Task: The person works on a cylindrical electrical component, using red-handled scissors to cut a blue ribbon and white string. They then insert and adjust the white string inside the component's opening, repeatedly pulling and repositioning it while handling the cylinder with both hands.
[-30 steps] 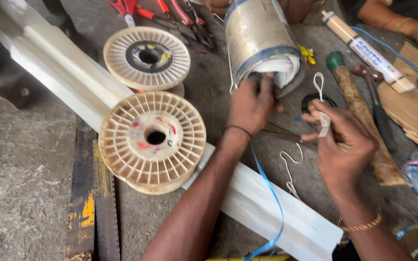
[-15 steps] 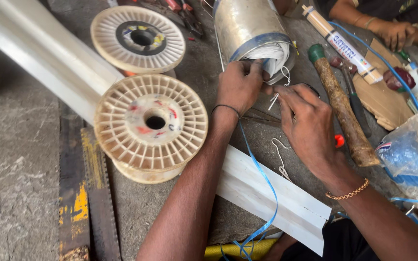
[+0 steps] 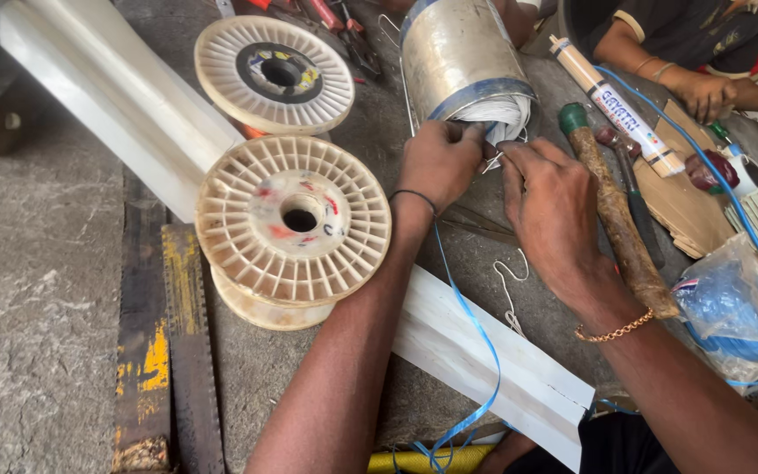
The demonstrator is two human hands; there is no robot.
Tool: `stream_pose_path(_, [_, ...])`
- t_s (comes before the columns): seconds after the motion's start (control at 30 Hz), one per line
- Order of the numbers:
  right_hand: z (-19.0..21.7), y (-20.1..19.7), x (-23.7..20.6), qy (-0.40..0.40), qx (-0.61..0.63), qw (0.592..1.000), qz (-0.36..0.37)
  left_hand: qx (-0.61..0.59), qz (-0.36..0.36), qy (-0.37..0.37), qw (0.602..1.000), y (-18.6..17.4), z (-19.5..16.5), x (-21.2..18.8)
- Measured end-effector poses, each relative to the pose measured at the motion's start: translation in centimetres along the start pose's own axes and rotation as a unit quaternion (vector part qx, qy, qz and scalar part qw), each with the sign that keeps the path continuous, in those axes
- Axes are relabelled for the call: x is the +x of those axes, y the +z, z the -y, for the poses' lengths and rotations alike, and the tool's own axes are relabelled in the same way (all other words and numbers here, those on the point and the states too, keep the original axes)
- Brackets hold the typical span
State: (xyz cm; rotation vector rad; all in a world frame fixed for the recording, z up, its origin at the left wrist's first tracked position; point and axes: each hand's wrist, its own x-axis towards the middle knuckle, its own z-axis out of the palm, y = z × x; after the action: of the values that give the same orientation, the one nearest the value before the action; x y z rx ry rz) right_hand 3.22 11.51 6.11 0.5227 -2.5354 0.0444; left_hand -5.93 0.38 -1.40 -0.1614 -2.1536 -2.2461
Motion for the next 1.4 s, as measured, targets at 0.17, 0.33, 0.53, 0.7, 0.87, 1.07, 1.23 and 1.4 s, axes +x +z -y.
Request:
stream_pose_path(0.17, [-1.3,1.1,-1.0,-0.030,0.027,0.999,-0.023,0.187,-0.059,0.065,0.978,-0.3,0.0,-0.5])
stream_pose_path(0.33, [-3.0,3.3,-2.5,-0.056,0.065,0.994,-0.073,0.235,-0.070,0.066,0.967,-0.4,-0.5,-1.4])
stream_pose_path(0.53, [-3.8,4.8,-3.9,-0.072,0.063,0.991,-0.090,0.196,-0.092,0.058,0.975,0.3,-1.3,-2.7])
stream_pose_path(0.7, [-3.8,4.9,-4.5,-0.048,0.103,0.989,-0.095,0.194,-0.081,0.076,0.975,1.0,-0.8,-3.1])
stream_pose_path(0.87, [-4.2,5.2,-5.1,-0.059,0.089,0.991,-0.083,0.219,-0.114,0.097,0.964,2.4,-1.3,-2.5])
stream_pose_path(1.07, [-5.1,5.5,-5.4,-0.038,0.107,0.991,-0.074,0.193,-0.111,0.086,0.971,2.7,-0.9,-2.4])
stream_pose_path(1.23, [-5.2,5.5,-5.2,-0.048,0.100,0.991,-0.080,0.221,-0.120,0.111,0.961,3.0,-0.6,-1.9])
stream_pose_path(1.4, [-5.3,5.5,-5.2,-0.038,0.118,0.990,-0.066,0.242,-0.107,0.142,0.954,3.8,-0.3,-1.7])
